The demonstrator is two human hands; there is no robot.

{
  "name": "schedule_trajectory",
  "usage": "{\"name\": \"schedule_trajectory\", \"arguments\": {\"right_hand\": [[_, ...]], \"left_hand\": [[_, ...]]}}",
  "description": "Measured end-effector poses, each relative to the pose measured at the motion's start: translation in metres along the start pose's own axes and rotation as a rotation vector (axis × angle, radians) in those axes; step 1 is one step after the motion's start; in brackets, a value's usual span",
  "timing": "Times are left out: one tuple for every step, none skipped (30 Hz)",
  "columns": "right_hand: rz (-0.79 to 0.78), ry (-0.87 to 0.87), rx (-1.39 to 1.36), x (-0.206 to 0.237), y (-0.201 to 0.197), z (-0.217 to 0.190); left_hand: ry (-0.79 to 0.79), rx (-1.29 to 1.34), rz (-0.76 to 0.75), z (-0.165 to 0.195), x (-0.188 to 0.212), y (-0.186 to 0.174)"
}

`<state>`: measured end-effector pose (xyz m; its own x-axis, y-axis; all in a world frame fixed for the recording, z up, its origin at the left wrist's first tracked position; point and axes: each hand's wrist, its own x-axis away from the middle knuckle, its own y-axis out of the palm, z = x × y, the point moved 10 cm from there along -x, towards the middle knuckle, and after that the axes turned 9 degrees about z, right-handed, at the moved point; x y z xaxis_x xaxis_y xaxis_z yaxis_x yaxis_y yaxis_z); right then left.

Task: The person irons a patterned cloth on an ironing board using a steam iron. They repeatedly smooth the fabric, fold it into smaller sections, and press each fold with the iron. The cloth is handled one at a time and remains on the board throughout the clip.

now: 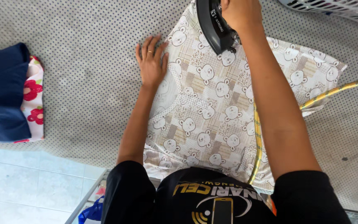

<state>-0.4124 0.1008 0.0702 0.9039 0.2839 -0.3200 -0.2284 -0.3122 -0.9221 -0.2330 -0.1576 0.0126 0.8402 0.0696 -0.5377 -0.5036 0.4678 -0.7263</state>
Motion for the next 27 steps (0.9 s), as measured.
{"name": "schedule_trajectory", "arguments": {"right_hand": [[-0.029, -0.017, -0.055, 0.001, 0.002, -0.002], [-0.062, -0.032, -0.110, 0.004, 0.002, -0.006], [-0.093, -0.061, -0.098, 0.010, -0.002, -0.011], [-0.122, -0.095, -0.082, 0.020, -0.009, -0.018], [-0.155, -0.134, -0.066, 0.032, -0.019, -0.026], [-0.265, -0.102, -0.108, 0.047, -0.021, -0.033], [-0.376, -0.064, -0.151, 0.064, -0.021, -0.043], [-0.396, -0.048, -0.147, 0.079, -0.030, -0.053], [-0.419, -0.031, -0.145, 0.093, -0.038, -0.062], [-0.410, -0.012, -0.116, 0.108, -0.046, -0.068], [-0.396, 0.011, -0.085, 0.123, -0.053, -0.070], [-0.379, 0.040, -0.055, 0.135, -0.058, -0.067], [-0.350, 0.049, -0.043, 0.145, -0.063, -0.062], [-0.325, 0.066, -0.029, 0.160, -0.067, -0.053], [-0.303, 0.087, -0.011, 0.177, -0.072, -0.039], [-0.325, 0.180, 0.004, 0.196, -0.072, -0.015], [-0.341, 0.268, 0.019, 0.212, -0.073, 0.010], [-0.357, 0.353, 0.033, 0.230, -0.076, 0.038], [-0.298, 0.402, 0.074, 0.243, -0.088, 0.064], [-0.236, 0.445, 0.115, 0.255, -0.101, 0.092], [-0.206, 0.490, 0.152, 0.267, -0.114, 0.120], [-0.178, 0.536, 0.187, 0.280, -0.128, 0.147], [-0.148, 0.575, 0.220, 0.293, -0.142, 0.172], [-0.125, 0.604, 0.242, 0.305, -0.153, 0.192], [-0.101, 0.631, 0.252, 0.319, -0.163, 0.209], [-0.094, 0.651, 0.243, 0.331, -0.168, 0.221], [-0.099, 0.659, 0.214, 0.347, -0.165, 0.222]], "left_hand": [[-0.018, 0.029, 0.004, -0.002, 0.000, 0.000], [-0.039, 0.059, 0.004, -0.003, 0.000, -0.001], [-0.059, 0.092, 0.008, -0.005, -0.001, -0.002], [-0.053, 0.096, 0.016, -0.003, -0.003, -0.004], [-0.052, 0.100, 0.024, -0.002, -0.004, -0.006], [-0.055, 0.106, 0.030, -0.001, -0.005, -0.007], [-0.055, 0.101, 0.028, 0.000, -0.006, -0.008], [-0.053, 0.097, 0.022, 0.000, -0.007, -0.008], [-0.053, 0.092, 0.014, 0.000, -0.006, -0.007], [-0.049, 0.090, 0.013, -0.001, -0.005, -0.007], [-0.040, 0.090, 0.013, -0.002, -0.005, -0.006], [-0.025, 0.093, 0.011, -0.002, -0.004, -0.006], [-0.016, 0.078, 0.014, -0.005, -0.003, -0.005], [-0.005, 0.069, 0.010, -0.007, -0.003, -0.003], [0.006, 0.065, 0.004, -0.008, 0.000, -0.001], [0.016, 0.078, 0.011, -0.009, 0.002, -0.001], [0.027, 0.089, 0.026, -0.011, 0.002, -0.001], [0.036, 0.099, 0.042, -0.012, 0.004, -0.001], [0.041, 0.100, 0.041, -0.012, 0.006, 0.000], [0.047, 0.099, 0.045, -0.014, 0.007, 0.000], [0.050, 0.093, 0.049, -0.015, 0.007, 0.000], [0.034, 0.092, 0.029, -0.018, 0.008, 0.002], [0.017, 0.089, 0.007, -0.021, 0.006, 0.005], [-0.001, 0.081, -0.022, -0.022, 0.006, 0.007], [-0.035, 0.014, -0.039, -0.024, 0.007, 0.010], [-0.066, -0.052, -0.057, -0.021, 0.007, 0.014], [-0.096, -0.121, -0.069, -0.016, 0.010, 0.016]]}}
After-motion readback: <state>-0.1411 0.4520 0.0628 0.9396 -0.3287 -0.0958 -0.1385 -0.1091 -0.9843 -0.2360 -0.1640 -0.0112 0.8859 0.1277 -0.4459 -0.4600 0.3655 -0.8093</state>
